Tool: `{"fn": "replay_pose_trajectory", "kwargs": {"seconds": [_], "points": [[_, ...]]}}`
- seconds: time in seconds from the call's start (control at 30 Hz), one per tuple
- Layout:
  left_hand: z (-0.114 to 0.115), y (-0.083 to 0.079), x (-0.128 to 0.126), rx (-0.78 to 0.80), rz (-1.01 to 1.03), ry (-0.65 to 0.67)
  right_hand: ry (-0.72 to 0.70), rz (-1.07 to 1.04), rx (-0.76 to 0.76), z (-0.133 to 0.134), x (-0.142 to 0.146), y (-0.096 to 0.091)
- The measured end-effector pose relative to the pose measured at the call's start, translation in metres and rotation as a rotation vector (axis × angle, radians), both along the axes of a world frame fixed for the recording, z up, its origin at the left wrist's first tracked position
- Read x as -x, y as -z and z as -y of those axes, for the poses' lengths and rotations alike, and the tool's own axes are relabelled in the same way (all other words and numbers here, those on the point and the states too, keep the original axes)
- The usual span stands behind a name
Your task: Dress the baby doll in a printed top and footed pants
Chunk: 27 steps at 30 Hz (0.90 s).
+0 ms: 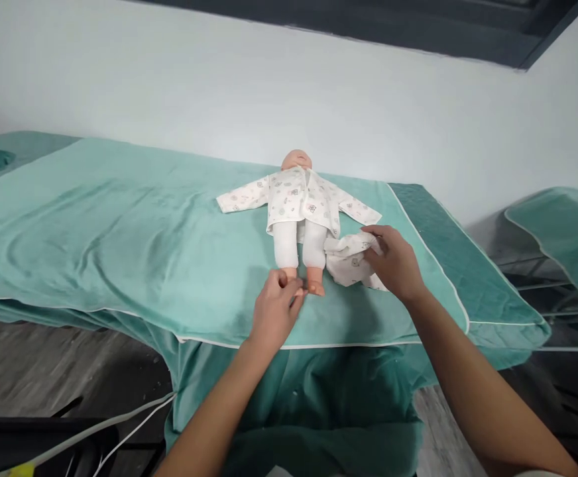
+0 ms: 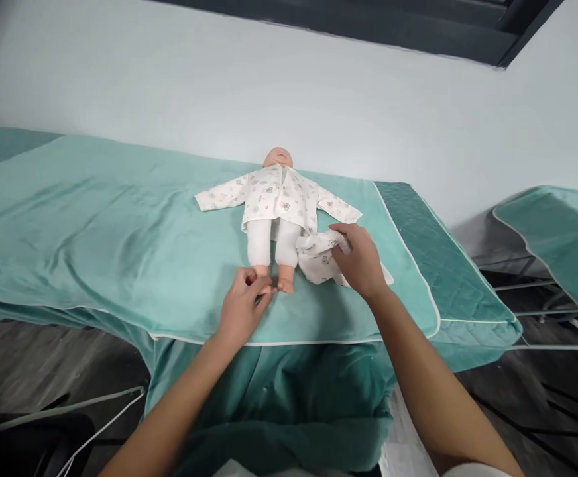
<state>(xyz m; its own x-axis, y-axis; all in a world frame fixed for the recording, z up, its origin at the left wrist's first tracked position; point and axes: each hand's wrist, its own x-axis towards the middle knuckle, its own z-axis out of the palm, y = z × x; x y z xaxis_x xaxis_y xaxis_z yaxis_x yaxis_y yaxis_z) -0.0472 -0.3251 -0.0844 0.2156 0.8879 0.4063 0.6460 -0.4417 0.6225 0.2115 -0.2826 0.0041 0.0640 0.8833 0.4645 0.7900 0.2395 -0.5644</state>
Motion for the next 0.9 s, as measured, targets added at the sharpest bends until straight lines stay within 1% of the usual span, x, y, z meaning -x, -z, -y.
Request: {"fn": "replay_pose_trajectory", "kwargs": {"seconds": [0.07,0.13,0.2,0.3,0.37,0.4,0.47,0.53,0.6,0.67,0.73,0.83,0.9], "points": [[-0.005,0.003,0.007,-0.009,0.081,-0.009,-0.02,0.064,-0.039,0.005,0.005,-0.009],[-0.006,0.008,0.013,-0.009,0.107,0.019,0.015,0.041,-0.019,0.008,0.0,-0.012],[-0.006,0.012,0.015,0.0,0.094,0.061,0.099,-0.026,0.07,0.01,-0.009,-0.007],[-0.005,0.016,0.014,0.018,0.097,0.085,0.192,-0.059,0.288,0.012,-0.022,0.007],[-0.006,0.014,0.014,0.047,0.119,0.105,0.189,-0.026,0.395,0.016,-0.024,0.015],[-0.007,0.012,0.016,0.074,0.141,0.126,0.167,-0.012,0.415,0.018,-0.022,0.016],[-0.011,0.001,0.021,0.157,0.2,0.186,0.106,-0.026,0.377,0.024,-0.014,0.012],[-0.016,-0.015,0.028,0.229,0.26,0.246,0.051,-0.086,0.272,0.028,-0.002,0.001],[-0.022,-0.038,0.035,0.246,0.309,0.277,0.012,-0.142,0.161,0.029,0.013,-0.018],[-0.027,-0.065,0.037,0.217,0.369,0.287,-0.036,-0.157,0.069,0.029,0.03,-0.04],[-0.029,-0.096,0.034,0.188,0.444,0.3,-0.109,-0.144,-0.021,0.028,0.048,-0.065],[-0.028,-0.143,0.023,0.158,0.547,0.354,-0.251,-0.104,-0.134,0.028,0.078,-0.102],[-0.026,-0.168,0.015,0.116,0.623,0.361,-0.334,-0.086,-0.2,0.028,0.095,-0.126]]}}
